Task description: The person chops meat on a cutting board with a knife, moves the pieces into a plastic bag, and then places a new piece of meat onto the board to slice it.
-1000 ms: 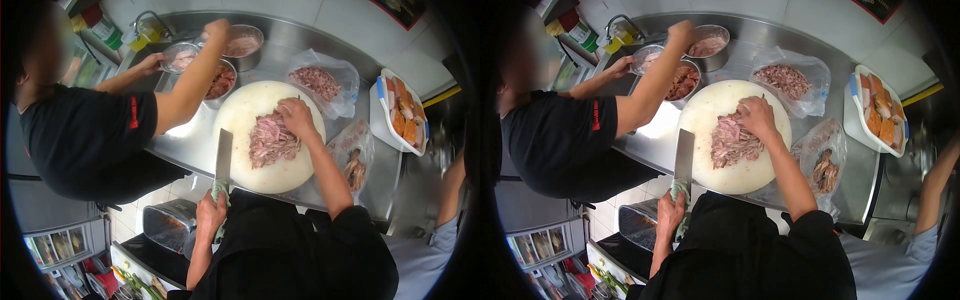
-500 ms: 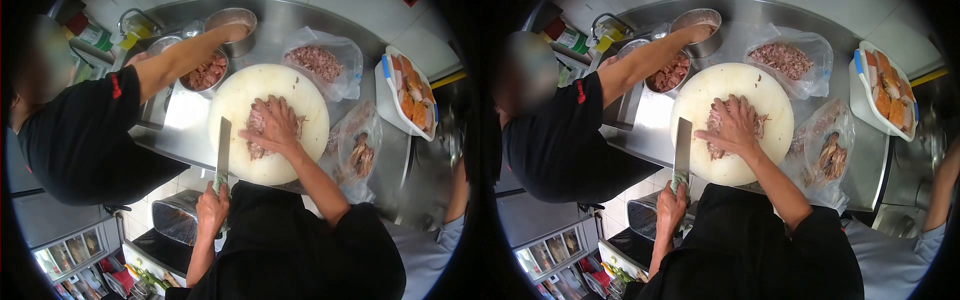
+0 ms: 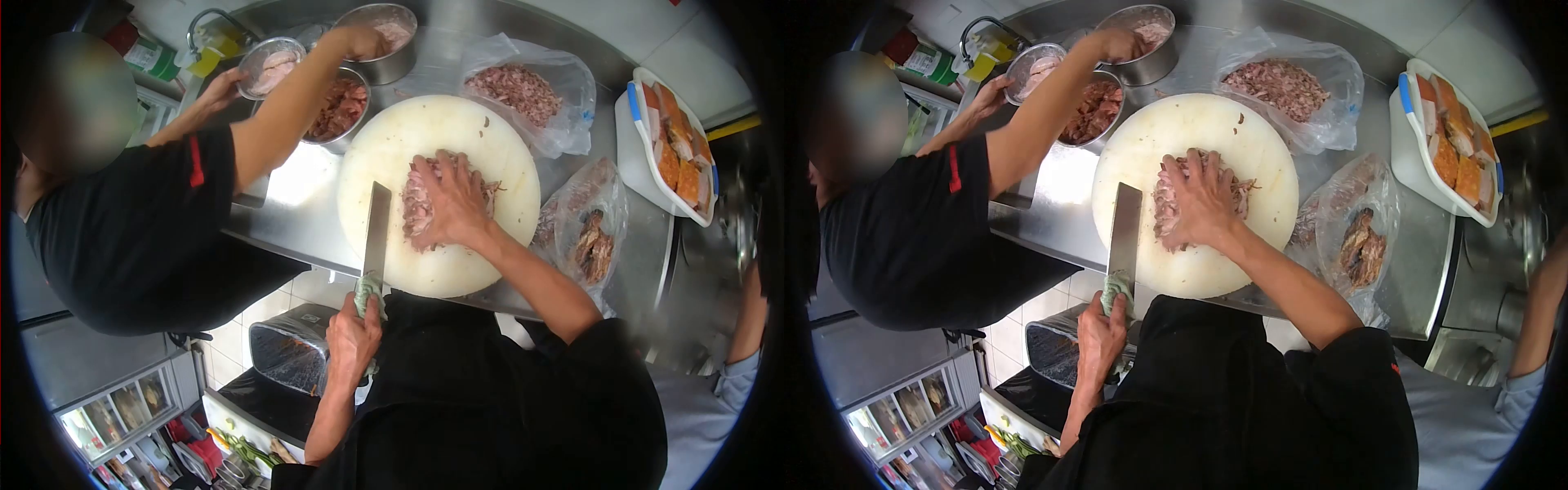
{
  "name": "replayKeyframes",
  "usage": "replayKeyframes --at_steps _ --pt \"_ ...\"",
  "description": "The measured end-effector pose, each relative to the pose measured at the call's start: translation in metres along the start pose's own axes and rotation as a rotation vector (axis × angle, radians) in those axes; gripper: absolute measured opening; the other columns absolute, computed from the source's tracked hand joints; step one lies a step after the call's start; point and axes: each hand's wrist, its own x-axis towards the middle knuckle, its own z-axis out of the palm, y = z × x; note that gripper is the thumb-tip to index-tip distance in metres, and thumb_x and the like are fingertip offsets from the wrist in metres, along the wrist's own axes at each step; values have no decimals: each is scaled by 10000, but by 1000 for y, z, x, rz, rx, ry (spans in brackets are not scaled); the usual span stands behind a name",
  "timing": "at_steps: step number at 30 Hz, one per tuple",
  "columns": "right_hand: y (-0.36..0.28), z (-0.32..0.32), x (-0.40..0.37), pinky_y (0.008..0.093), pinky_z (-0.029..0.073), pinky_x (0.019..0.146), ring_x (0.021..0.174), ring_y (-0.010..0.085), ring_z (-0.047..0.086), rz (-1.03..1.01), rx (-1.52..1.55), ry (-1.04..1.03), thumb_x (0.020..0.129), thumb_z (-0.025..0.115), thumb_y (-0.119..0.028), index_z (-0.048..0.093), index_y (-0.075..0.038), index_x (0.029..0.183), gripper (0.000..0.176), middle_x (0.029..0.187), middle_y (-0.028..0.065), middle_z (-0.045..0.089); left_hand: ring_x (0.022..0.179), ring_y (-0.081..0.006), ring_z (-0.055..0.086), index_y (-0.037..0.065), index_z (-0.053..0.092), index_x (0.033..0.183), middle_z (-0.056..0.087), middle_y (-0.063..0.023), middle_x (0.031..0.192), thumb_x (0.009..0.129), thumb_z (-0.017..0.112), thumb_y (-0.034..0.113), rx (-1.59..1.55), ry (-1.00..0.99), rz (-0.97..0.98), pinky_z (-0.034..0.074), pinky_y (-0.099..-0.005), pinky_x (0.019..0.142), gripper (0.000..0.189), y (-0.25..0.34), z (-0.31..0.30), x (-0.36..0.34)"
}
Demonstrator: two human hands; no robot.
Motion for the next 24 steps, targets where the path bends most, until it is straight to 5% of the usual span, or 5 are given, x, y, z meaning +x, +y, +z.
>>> replayKeyframes --at_steps 11,16,24 --pt "9 11 6 670 314 1089 1379 536 318 -25 13 129 456 927 -351 343 -19 1490 1233 1488 308 348 773 -532 635 -3 623 949 649 -301 722 981 573 328 40 -2 5 506 -581 730 336 -3 3 -3" --pt "24 21 14 559 415 1023 1261 470 444 -124 63 246 515 892 -271 474 -19 1401 1011 1386 262 464 766 -533 636 -7 620 942 649 -299 715 978 576 319 65 24 41 509 -581 735 330 -6 5 -3" --pt "10 3 -3 593 350 1085 1354 487 368 -87 19 178 579 898 -403 369 -63 1495 1111 1479 264 398 811 -542 644 -6 606 932 663 -317 762 977 576 308 77 6 44 505 -594 772 319 -1 7 -4"
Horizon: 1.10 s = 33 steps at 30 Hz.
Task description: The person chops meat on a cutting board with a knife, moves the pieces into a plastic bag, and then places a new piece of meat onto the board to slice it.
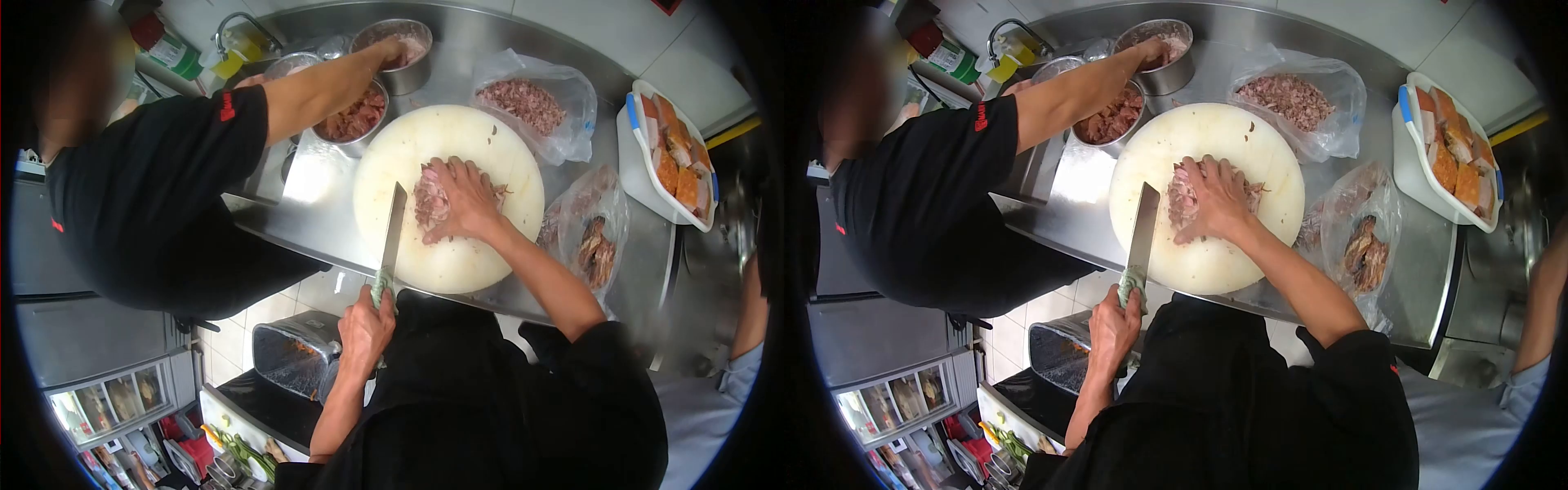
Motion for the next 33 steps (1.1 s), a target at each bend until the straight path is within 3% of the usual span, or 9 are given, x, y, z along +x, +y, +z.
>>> replayKeyframes --at_steps 2,4,5,7,8,10,13,22,33 --pt "-8 -5 -2 623 323 1099 1393 496 330 23 -61 -14 612 888 -471 329 -81 1531 1145 1523 267 362 808 -544 642 -6 605 932 662 -322 767 977 574 310 5 6 3 504 -596 771 321 -1 1 0" --pt "-14 -4 0 678 277 1104 1424 518 291 100 47 147 777 776 -522 372 -100 1531 955 1551 274 340 804 -546 641 -7 603 932 660 -328 772 978 571 312 11 5 2 503 -598 770 324 0 1 0" --pt "-15 2 4 678 277 1104 1424 518 291 102 49 146 777 776 -522 372 -100 1531 955 1551 274 340 804 -548 640 -8 604 934 660 -328 773 980 569 316 9 -3 -6 502 -598 770 329 2 -1 0" --pt "-15 27 15 671 296 1089 1363 498 390 204 2 385 914 646 -443 539 -76 1416 630 1475 251 460 804 -549 639 -8 604 936 660 -327 774 982 566 320 16 -20 -13 500 -598 770 333 6 -3 -1" --pt "-13 39 17 671 296 1089 1363 498 390 216 9 383 914 646 -443 539 -76 1416 630 1475 251 460 802 -549 638 -8 603 935 659 -327 772 985 563 325 23 -26 -19 499 -598 767 339 10 -4 1" --pt "-16 53 19 661 309 1038 1248 436 490 192 -9 556 951 594 -302 675 -56 1220 373 1276 222 599 800 -549 637 -7 602 933 658 -327 770 988 560 331 27 -31 -33 498 -597 764 345 14 -7 1" --pt "-12 56 19 630 353 969 1156 385 536 129 -40 629 939 607 -282 714 -50 1106 305 1211 178 638 784 -545 635 -6 597 934 654 -321 750 994 554 338 31 -30 -32 497 -595 750 351 18 -7 5" --pt "-11 54 20 528 391 970 1129 378 556 128 -60 607 906 646 -231 750 -81 1059 238 1213 168 651 689 -528 635 -6 561 944 638 -306 675 986 569 276 56 12 57 508 -598 693 286 54 -6 35" --pt "-9 57 24 552 407 928 1081 356 544 102 -17 663 844 682 -221 742 -77 942 184 1130 122 638 646 -518 645 -38 586 973 637 -318 666 977 575 252 191 -35 106 532 -577 622 290 58 11 55"
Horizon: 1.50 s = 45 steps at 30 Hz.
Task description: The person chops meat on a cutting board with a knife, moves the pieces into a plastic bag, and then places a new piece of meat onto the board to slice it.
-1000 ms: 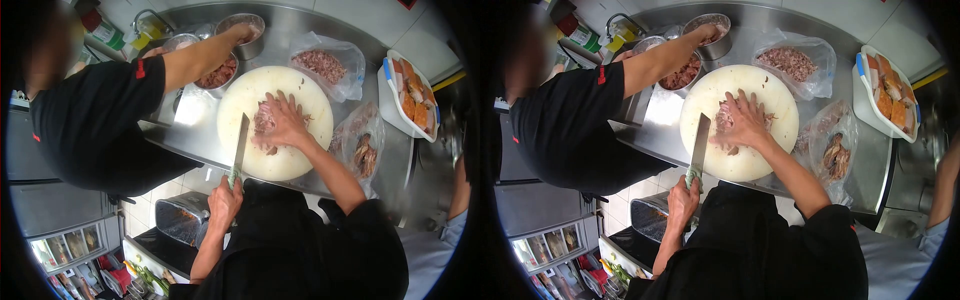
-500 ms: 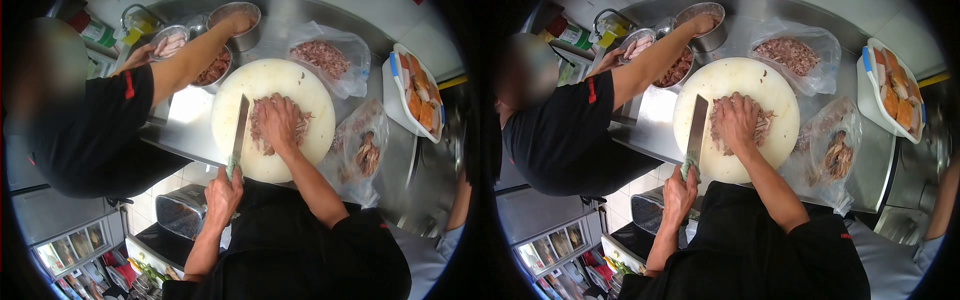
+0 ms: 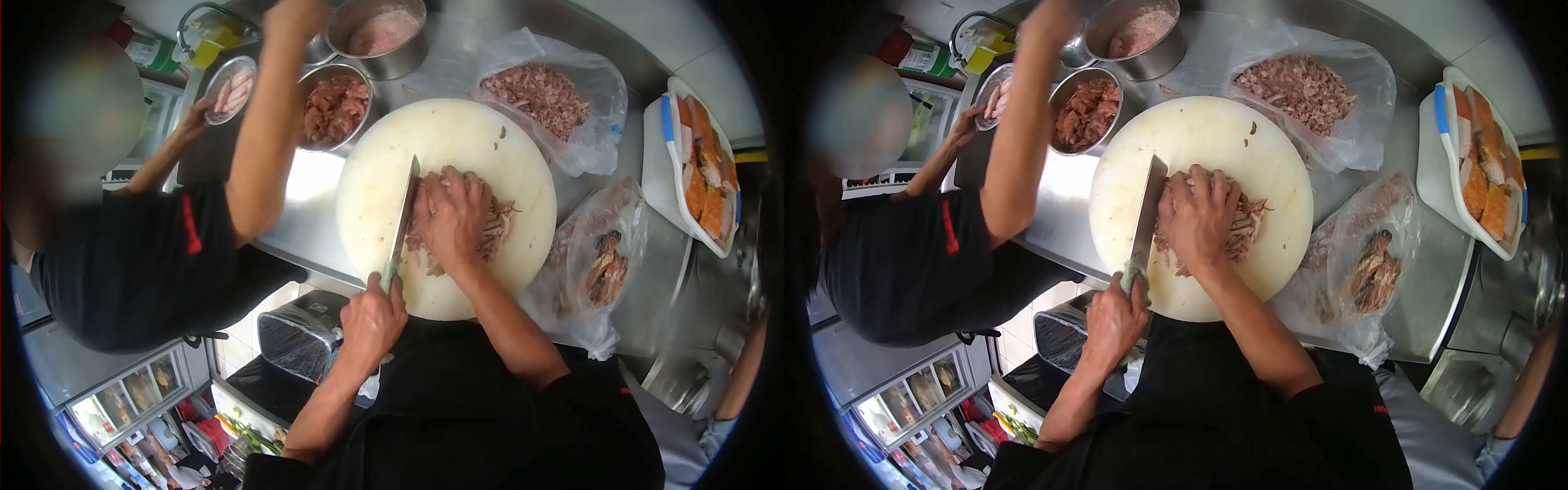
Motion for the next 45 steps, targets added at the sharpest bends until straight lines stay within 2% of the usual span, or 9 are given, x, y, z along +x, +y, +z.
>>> replayKeyframes --at_steps 7,10,17,25,32,34,36,39,45 --pt "5 -6 1 522 399 951 1082 334 533 -23 44 -40 853 674 -181 723 -72 972 169 1118 99 637 779 -545 640 -62 656 996 647 -353 769 992 533 309 -153 64 79 536 -557 735 391 40 2 116" --pt "6 0 0 510 391 961 1085 326 528 -1 86 -31 857 670 -164 718 -70 962 149 1103 99 638 829 -558 632 -63 658 1027 650 -362 803 1005 508 354 -191 57 58 525 -553 772 443 38 -23 112" --pt "3 1 -1 528 382 980 1101 328 554 38 49 0 878 665 -228 697 -79 966 176 1109 96 671 659 -531 638 -24 551 983 622 -326 652 1012 524 290 -101 46 -7 515 -593 633 316 23 -17 12" --pt "4 0 1 507 410 965 1077 324 569 32 36 -5 835 678 -199 724 -90 912 142 1092 85 681 613 -519 638 -31 542 947 619 -323 637 994 548 237 -70 -66 -69 520 -584 604 271 15 -19 -31" --pt "4 -4 2 495 430 945 1071 346 554 18 39 -50 829 687 -147 719 -38 942 160 1127 113 675 699 -540 646 -37 607 1000 634 -353 707 980 559 275 -21 -41 -90 534 -596 675 316 17 6 18" --pt "3 -2 3 509 433 909 1048 326 562 8 37 -6 797 693 -145 693 -87 858 84 1049 79 663 727 -542 648 -44 622 1008 635 -361 724 981 549 281 -106 -36 -69 537 -592 693 334 27 9 53" --pt "5 2 2 500 425 890 1035 321 554 -12 60 41 806 687 -143 677 -89 878 90 1057 76 647 735 -544 647 -59 619 1021 635 -362 728 987 536 293 -181 104 60 537 -582 704 363 37 15 90" --pt "6 -6 5 468 401 890 991 314 547 -68 109 9 843 656 -138 647 -70 920 104 987 94 649 727 -541 645 -71 609 1023 637 -359 728 999 519 308 -164 133 116 533 -576 706 390 46 3 120" --pt "7 -2 5 465 405 886 969 325 548 -24 106 33 888 623 -148 633 -51 949 115 923 119 644 670 -533 637 -60 557 995 627 -329 665 1018 509 305 -164 109 20 517 -587 660 368 41 -23 42"
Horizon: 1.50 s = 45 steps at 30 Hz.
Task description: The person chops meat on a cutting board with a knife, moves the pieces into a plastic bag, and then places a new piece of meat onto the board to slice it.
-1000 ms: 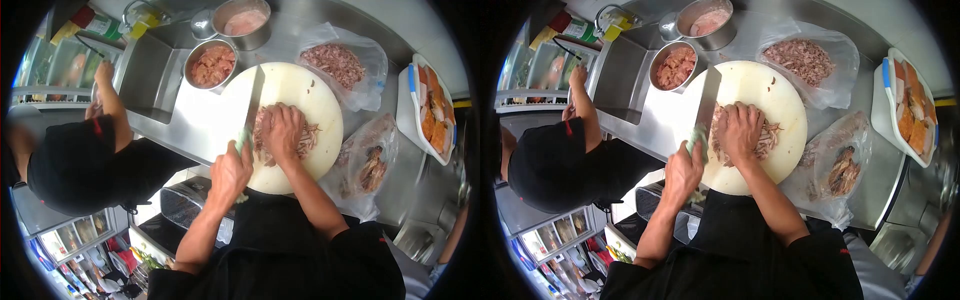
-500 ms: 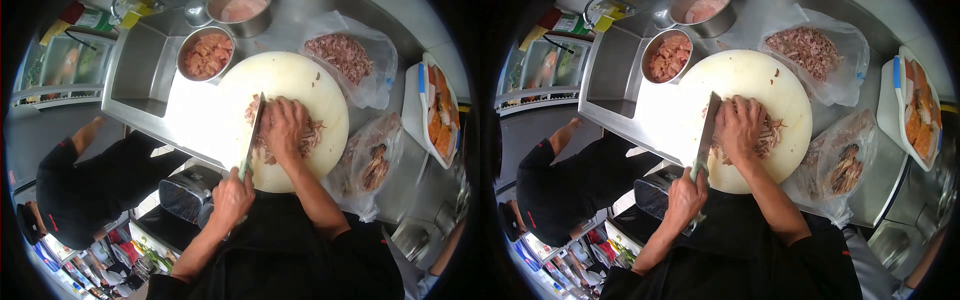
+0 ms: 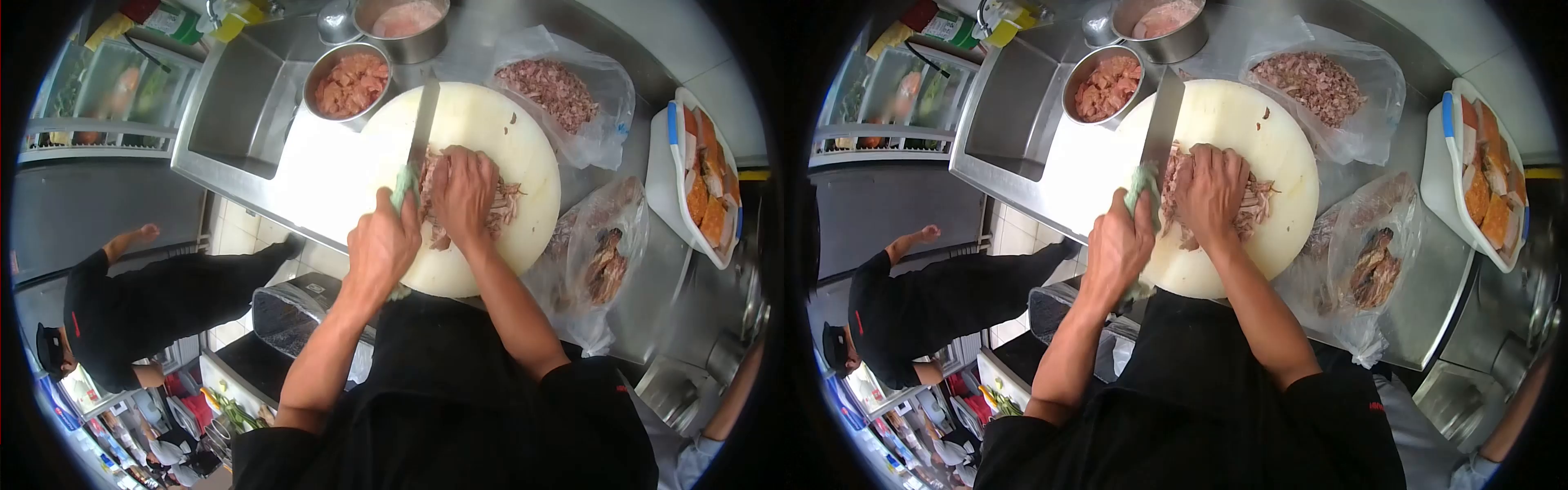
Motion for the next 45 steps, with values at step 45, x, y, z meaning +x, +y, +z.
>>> replayKeyframes --at_steps 45 --pt "7 3 -4 469 456 897 993 343 593 14 62 8 895 610 -102 646 14 1018 173 1055 156 653 580 -507 629 -27 569 964 613 -314 620 989 561 260 116 -161 -74 520 -577 566 288 -28 5 -90"
